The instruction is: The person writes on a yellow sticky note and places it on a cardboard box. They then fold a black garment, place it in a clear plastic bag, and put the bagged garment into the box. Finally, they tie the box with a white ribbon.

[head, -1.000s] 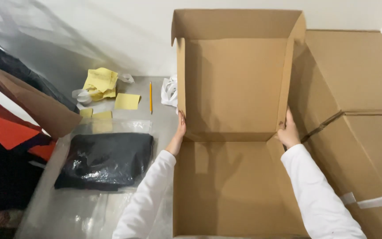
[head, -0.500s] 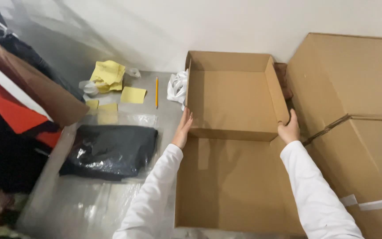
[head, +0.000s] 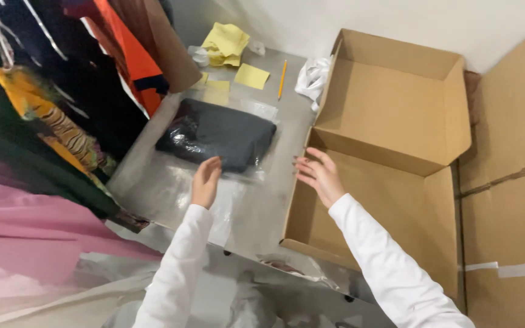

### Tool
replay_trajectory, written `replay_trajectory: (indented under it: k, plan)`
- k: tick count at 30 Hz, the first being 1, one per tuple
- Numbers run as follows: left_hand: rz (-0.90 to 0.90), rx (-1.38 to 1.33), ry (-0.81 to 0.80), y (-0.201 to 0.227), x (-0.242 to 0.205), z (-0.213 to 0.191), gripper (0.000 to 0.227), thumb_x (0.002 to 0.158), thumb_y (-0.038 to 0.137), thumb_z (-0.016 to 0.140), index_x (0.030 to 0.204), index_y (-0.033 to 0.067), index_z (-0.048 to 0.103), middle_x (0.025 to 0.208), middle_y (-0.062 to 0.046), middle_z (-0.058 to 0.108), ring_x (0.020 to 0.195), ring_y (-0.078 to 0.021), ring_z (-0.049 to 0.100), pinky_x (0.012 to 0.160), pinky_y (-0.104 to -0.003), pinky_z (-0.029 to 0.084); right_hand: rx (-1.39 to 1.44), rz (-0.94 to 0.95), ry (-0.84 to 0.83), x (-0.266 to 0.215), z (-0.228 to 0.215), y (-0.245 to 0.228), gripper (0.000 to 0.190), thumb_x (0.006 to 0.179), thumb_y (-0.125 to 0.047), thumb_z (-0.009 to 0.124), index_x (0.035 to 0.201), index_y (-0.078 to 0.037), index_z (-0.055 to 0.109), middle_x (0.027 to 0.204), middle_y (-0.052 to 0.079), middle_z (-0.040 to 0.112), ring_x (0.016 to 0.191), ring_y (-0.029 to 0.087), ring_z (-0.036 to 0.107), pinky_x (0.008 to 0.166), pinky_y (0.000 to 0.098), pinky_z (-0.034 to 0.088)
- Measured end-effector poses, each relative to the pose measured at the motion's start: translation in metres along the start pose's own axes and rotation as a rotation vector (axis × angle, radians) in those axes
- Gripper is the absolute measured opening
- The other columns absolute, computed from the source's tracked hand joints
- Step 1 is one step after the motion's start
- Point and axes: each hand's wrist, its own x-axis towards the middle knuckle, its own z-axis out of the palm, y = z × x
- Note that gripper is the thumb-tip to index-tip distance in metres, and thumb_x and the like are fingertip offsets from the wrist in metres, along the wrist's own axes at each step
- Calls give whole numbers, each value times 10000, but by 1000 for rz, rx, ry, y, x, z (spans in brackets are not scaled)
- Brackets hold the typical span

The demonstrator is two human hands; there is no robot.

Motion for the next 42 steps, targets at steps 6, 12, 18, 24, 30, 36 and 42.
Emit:
replay_trajectory:
  k: [6, 12, 18, 24, 30, 36, 42]
  plan:
    - [-11, 200, 229, -17, 73, -136, 383, 1027, 25, 665, 1406, 79, 667, 1312, -172, 739, 1302, -308, 683, 1112, -451, 544, -114, 393, 91, 49, 59, 82, 661, 992, -176, 678, 1622, -165, 478, 1487, 197, 524, 1432, 427, 476, 1165, 691, 412]
    - [-224, 406, 284, -42, 174, -186, 358, 1050, 216, 645, 1381, 80, 640, 1414, -225, 697, 1384, -343, 623, 1176, -484, 504, -266, 374, 340, 103, 95, 118, 701, 1000, -231, 671, 1642, -141, 405, 1633, 281, 394, 1542, 485, 390, 1178, 773, 361]
    - [-211, 705, 169, -59, 238, -178, 292, 915, 253, 588, 693, 206, 772, 642, -32, 684, 675, -260, 738, 585, -382, 528, -287, 538, 475, 152, 75, 163, 843, 922, -466, 792, 1607, -170, 400, 1547, 213, 497, 1329, 492, 567, 978, 702, 512]
    - [-456, 750, -38, -72, 265, -172, 614, 1020, 607, 503, 924, 100, 837, 992, -165, 797, 1103, -407, 754, 882, -487, 549, -352, 498, 391, 145, 117, 103, 963, 929, -657, 766, 1532, 56, 534, 1345, 333, 648, 1131, 442, 714, 776, 569, 589]
    - [-671, 565, -183, -27, 254, -143, 900, 975, 778, 531, 1474, 43, 672, 1541, -201, 635, 1508, -351, 511, 1280, -512, 367, -736, 337, 363, 198, 67, 172, 590, 1075, -580, 648, 1251, -32, 774, 1121, 190, 786, 1098, 366, 752, 871, 485, 601]
    - [-360, 311, -141, -21, 235, -145, 607, 1096, 581, 630, 1236, 16, 797, 1190, -190, 787, 1202, -334, 701, 1006, -494, 540, -798, 3, 397, 182, 62, 154, 328, 1083, -385, 637, 1086, -144, 860, 1022, 154, 821, 1099, 373, 751, 902, 464, 574]
    - [-321, 110, -106, 50, 196, -92, 498, 1098, 506, 672, 1155, 27, 796, 993, -142, 743, 984, -261, 679, 811, -418, 567, -681, -253, 479, 90, 49, 9, 245, 1073, -346, 749, 1184, -149, 844, 1089, 142, 814, 1090, 235, 733, 914, 390, 563]
